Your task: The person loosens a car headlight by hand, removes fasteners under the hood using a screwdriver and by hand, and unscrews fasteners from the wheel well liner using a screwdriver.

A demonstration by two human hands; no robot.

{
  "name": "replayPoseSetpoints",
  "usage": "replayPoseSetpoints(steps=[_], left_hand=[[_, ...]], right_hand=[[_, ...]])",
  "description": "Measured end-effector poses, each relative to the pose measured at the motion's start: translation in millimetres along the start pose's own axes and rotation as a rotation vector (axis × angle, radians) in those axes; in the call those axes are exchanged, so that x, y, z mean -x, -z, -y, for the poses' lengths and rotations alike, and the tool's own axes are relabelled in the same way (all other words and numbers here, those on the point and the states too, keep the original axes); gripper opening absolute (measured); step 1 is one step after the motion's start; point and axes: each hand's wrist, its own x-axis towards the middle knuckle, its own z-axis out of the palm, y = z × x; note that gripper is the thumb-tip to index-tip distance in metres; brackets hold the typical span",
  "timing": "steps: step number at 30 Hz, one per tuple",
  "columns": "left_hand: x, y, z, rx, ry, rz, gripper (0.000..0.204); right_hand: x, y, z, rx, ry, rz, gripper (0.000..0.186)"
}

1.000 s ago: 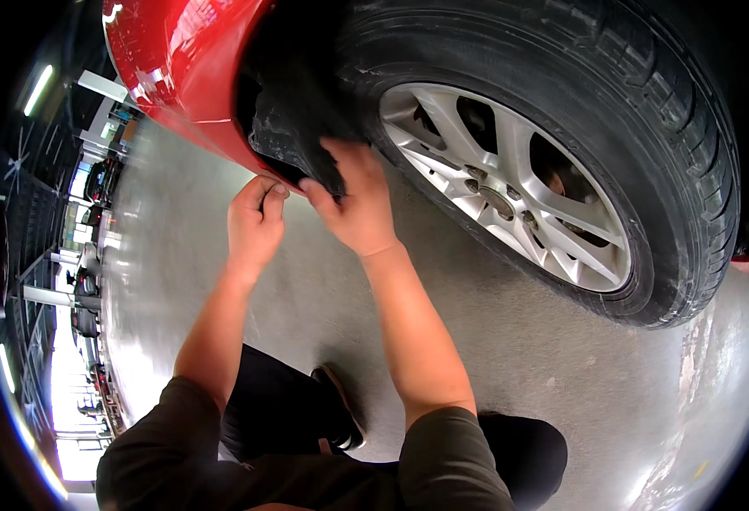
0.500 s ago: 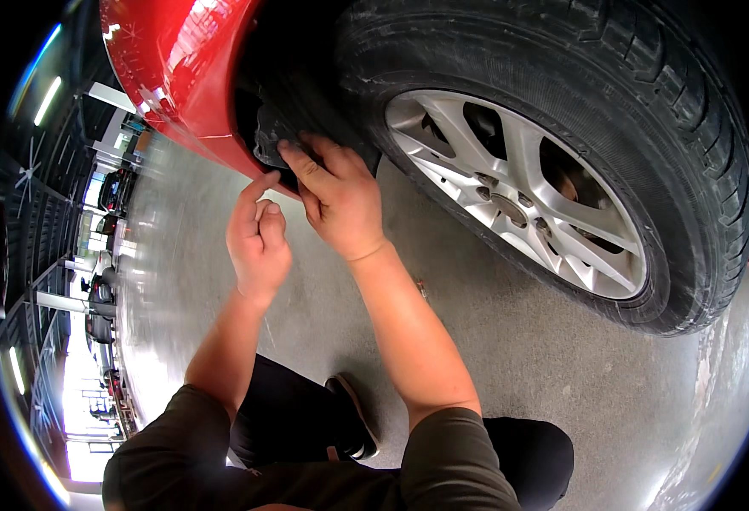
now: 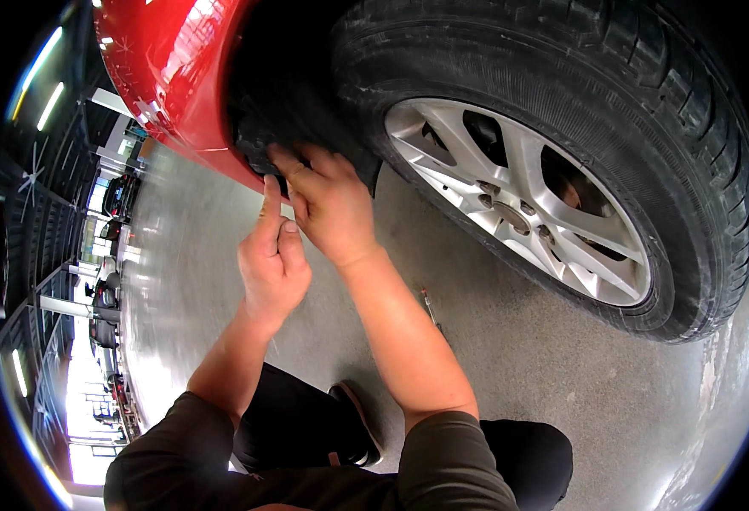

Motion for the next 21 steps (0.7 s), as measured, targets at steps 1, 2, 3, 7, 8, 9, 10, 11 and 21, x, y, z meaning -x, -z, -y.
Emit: replayPoseSetpoints(steps=[1, 2, 3, 7, 8, 9, 10, 11, 21], left_hand=[[1.0, 0.5, -0.7, 0.005, 0.013, -0.011, 0.051], [0.9, 1.0, -2.0, 0.012, 0.024, -0.022, 0.049], [0.8, 1.7, -2.7, 0.014, 0.022, -0.021, 0.049], [1.7, 10.7, -1.5, 0.007, 0.055, -0.067, 0.038], [3.6, 10.3, -1.7, 0.028, 0.086, -0.061, 0.036], [5.1, 10.3, -1.0, 0.046, 0.117, -0.056, 0.034], [5.5, 9.7, 1.6, 0.073, 0.171, -0.046, 0.032], [5.0, 10.0, 5.0, 0.097, 0.225, -0.037, 0.030], [4.3, 17.3, 34.8, 0.104, 0.205, 0.055, 0.030]], right_hand=[[-0.5, -0.9, 1.3, -0.039, 0.000, 0.046, 0.046], [-2.3, -0.4, 2.8, -0.076, 0.002, 0.090, 0.046], [-3.7, 2.3, 0.9, -0.074, 0.002, 0.088, 0.046], [-18.2, 25.5, -7.7, -0.291, -0.013, 0.308, 0.050], [-21.3, 31.5, -8.2, -0.316, -0.003, 0.398, 0.052], [-21.3, 31.5, -10.2, -0.314, -0.005, 0.399, 0.052], [-19.8, 30.2, -13.3, -0.296, 0.020, 0.391, 0.053], [-19.6, 28.0, -14.5, -0.282, 0.047, 0.385, 0.054], [-20.8, 4.7, -36.1, -0.264, 0.066, 0.295, 0.056]])
